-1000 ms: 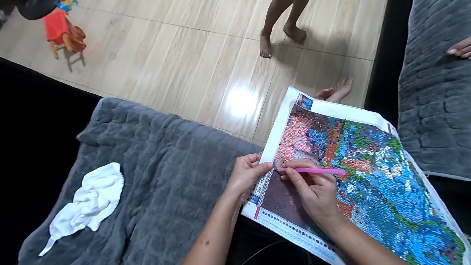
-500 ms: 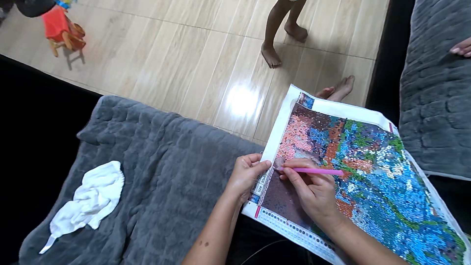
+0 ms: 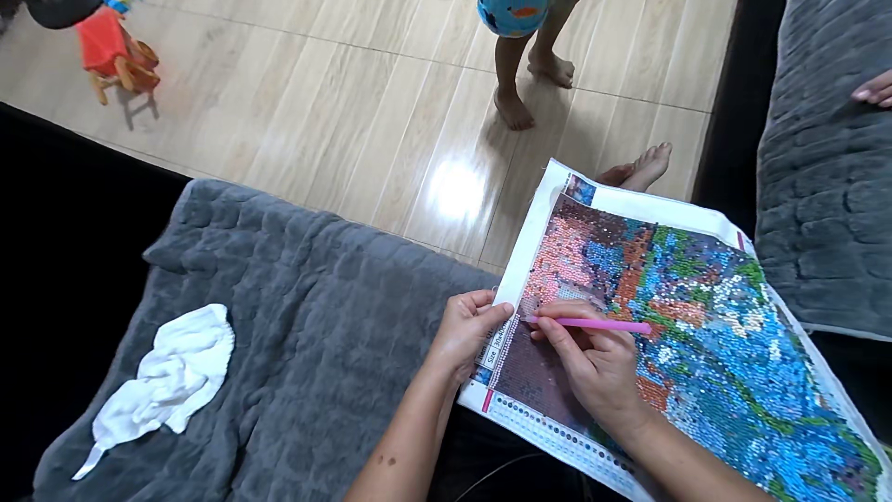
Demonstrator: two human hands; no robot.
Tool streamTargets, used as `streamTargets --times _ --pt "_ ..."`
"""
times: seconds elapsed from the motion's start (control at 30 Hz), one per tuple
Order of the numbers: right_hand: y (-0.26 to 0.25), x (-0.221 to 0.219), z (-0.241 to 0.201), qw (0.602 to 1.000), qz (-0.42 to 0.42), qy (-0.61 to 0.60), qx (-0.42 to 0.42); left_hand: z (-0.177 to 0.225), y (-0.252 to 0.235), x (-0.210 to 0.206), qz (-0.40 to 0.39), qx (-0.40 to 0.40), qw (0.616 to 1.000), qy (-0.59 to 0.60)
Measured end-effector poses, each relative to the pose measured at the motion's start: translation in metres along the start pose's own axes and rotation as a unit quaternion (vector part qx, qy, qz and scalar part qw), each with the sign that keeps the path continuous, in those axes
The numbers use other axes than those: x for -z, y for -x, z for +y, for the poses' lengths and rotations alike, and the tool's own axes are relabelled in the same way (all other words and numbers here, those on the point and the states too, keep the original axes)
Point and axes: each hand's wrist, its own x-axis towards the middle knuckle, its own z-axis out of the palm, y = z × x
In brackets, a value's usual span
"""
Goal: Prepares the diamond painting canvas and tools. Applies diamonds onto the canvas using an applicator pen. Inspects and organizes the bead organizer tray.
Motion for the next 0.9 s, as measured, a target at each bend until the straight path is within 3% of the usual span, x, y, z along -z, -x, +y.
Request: streamTargets --times 0.9 --pt "0.0014 -0.0002 0.0006 1.000 -0.005 0.000 0.009 -0.0008 -0.0005 0.0000 0.004 0.004 1.000 0.000"
